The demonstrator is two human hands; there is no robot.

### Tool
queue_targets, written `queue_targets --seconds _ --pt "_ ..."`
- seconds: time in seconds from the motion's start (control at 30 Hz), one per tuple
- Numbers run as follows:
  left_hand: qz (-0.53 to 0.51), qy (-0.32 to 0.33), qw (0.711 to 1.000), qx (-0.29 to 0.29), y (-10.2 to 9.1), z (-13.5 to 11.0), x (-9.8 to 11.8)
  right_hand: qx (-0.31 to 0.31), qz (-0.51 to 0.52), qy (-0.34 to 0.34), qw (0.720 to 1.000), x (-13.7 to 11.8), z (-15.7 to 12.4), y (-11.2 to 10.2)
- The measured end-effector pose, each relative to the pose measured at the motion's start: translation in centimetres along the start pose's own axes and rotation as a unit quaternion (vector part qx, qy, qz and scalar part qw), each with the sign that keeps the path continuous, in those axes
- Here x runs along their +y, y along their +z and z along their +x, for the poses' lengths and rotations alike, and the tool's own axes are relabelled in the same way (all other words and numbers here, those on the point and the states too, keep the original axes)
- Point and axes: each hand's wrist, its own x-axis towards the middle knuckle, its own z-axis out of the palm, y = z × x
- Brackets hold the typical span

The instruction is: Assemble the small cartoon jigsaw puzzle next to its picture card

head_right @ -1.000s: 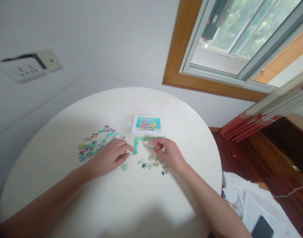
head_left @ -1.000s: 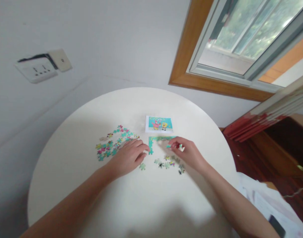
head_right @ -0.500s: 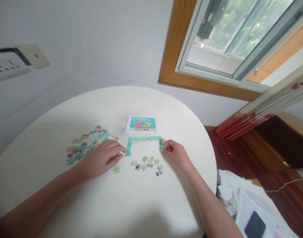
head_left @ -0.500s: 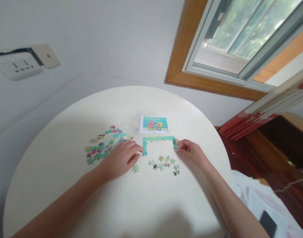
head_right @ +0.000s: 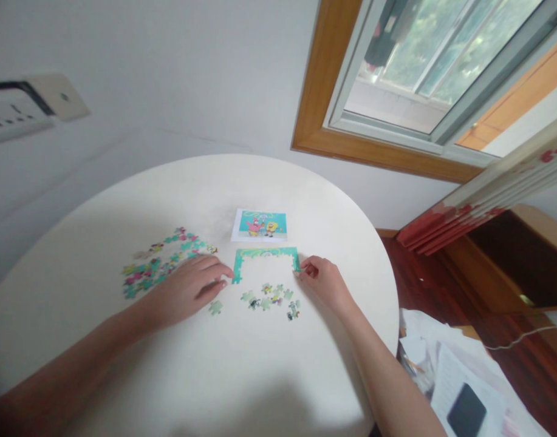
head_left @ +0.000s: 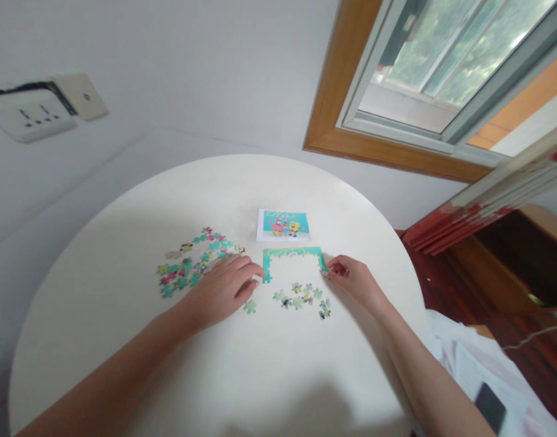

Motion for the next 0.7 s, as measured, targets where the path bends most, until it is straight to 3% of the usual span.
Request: queue_targets --seconds 0.43,0.7 --pt "0.0 0.006 1.0 0.017 0.12 -0.09 0.01 0.011 -0.041 -0.084 0.996 0.66 0.09 -0.53" --pt "0.0 0.004 1.0 0.013 0.24 -0.05 -0.13 0.01 -0.048 -0.087 0.995 0.8 0.21 -0.4"
